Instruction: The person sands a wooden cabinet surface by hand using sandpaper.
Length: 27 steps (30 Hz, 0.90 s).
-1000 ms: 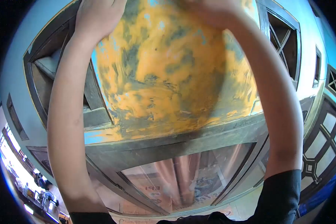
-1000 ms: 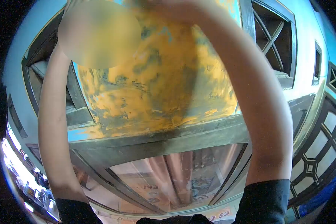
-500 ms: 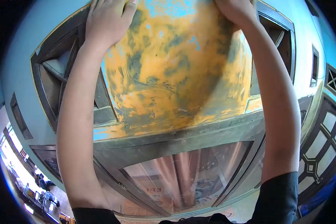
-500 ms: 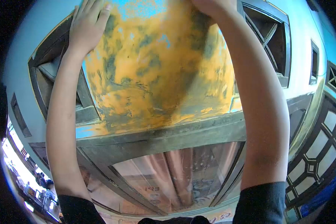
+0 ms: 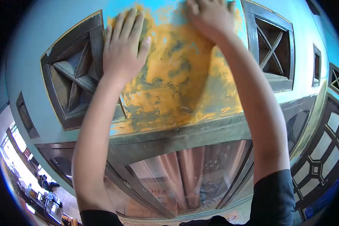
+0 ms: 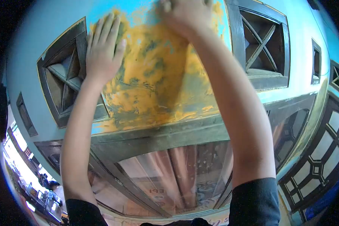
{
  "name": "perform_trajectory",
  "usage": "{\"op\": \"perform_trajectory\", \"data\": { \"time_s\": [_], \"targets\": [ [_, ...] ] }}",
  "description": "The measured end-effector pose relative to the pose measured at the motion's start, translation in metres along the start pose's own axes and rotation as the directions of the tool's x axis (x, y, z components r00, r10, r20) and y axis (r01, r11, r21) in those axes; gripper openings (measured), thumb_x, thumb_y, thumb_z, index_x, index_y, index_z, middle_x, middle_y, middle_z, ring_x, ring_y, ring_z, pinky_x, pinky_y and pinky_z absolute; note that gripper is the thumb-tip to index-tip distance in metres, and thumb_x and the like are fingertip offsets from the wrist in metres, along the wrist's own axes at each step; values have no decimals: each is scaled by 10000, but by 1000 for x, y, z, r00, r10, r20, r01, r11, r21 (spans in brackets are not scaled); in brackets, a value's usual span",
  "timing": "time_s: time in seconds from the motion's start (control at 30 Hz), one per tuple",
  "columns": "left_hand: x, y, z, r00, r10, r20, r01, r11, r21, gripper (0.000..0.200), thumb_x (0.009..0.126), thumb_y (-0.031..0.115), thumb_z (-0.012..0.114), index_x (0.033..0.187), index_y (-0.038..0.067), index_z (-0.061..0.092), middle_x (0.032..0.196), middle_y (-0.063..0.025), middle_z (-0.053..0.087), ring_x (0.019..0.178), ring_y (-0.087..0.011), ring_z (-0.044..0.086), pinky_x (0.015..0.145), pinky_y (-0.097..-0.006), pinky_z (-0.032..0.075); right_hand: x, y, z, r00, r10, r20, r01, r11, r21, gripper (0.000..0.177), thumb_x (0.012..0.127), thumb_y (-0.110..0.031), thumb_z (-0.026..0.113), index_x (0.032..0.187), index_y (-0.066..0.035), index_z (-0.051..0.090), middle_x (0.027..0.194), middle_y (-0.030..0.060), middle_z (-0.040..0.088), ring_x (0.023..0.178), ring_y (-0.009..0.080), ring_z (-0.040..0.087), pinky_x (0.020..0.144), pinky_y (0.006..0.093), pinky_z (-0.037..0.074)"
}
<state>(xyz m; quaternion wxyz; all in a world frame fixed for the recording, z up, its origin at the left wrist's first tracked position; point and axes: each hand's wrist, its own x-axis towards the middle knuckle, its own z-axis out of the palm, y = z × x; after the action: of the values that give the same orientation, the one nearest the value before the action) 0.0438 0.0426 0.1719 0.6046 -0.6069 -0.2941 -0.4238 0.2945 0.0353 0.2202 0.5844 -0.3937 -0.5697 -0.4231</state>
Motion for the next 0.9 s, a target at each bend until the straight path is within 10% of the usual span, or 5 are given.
{"op": "perform_trajectory", "data": {
  "time_s": [0.2,0.4,0.57,0.73,0.9],
  "targets": [
    [-114,69,-46,943,-35,330,66,994,-85,697,984,383,526,1598,92,369,1687,-128,296,1567,-373,226,1245,-609,166,-112,-7,-5,820,-551,156,537,834,123,594,1009,-491,491,1576,-332,420,1671,29,350,1554,277,290,1252,602,179],
    [-201,100,-64,890,-88,448,150,983,-103,732,983,423,518,1588,38,370,1683,-186,282,1568,-433,186,1233,-661,85,-116,27,4,995,-74,-60,76,997,25,618,1001,-464,518,1592,-332,393,1687,55,315,1565,324,249,1252,633,135],
    [-219,118,-68,874,-178,452,257,959,-120,735,981,460,535,1580,60,390,1685,-173,283,1569,-435,179,1233,-662,36,-258,-29,-18,819,-438,370,353,894,276,645,956,-468,618,1563,-329,452,1682,61,330,1553,336,286,1225,662,161],
    [-231,122,-64,881,-180,438,241,967,-87,758,975,458,540,1573,22,378,1687,-212,255,1569,-467,141,1218,-689,8,-248,38,-30,973,148,179,-148,989,-13,615,997,-396,575,1575,-229,447,1687,157,287,1560,430,206,1217,686,89],
    [-225,143,-62,874,-228,429,303,946,-115,782,980,466,535,1585,6,348,1693,-217,234,1561,-503,115,1209,-704,-15,-294,15,-37,836,-277,474,220,960,173,614,986,-448,562,1565,-270,461,1687,141,293,1581,362,188,1229,683,33]
  ]
}}
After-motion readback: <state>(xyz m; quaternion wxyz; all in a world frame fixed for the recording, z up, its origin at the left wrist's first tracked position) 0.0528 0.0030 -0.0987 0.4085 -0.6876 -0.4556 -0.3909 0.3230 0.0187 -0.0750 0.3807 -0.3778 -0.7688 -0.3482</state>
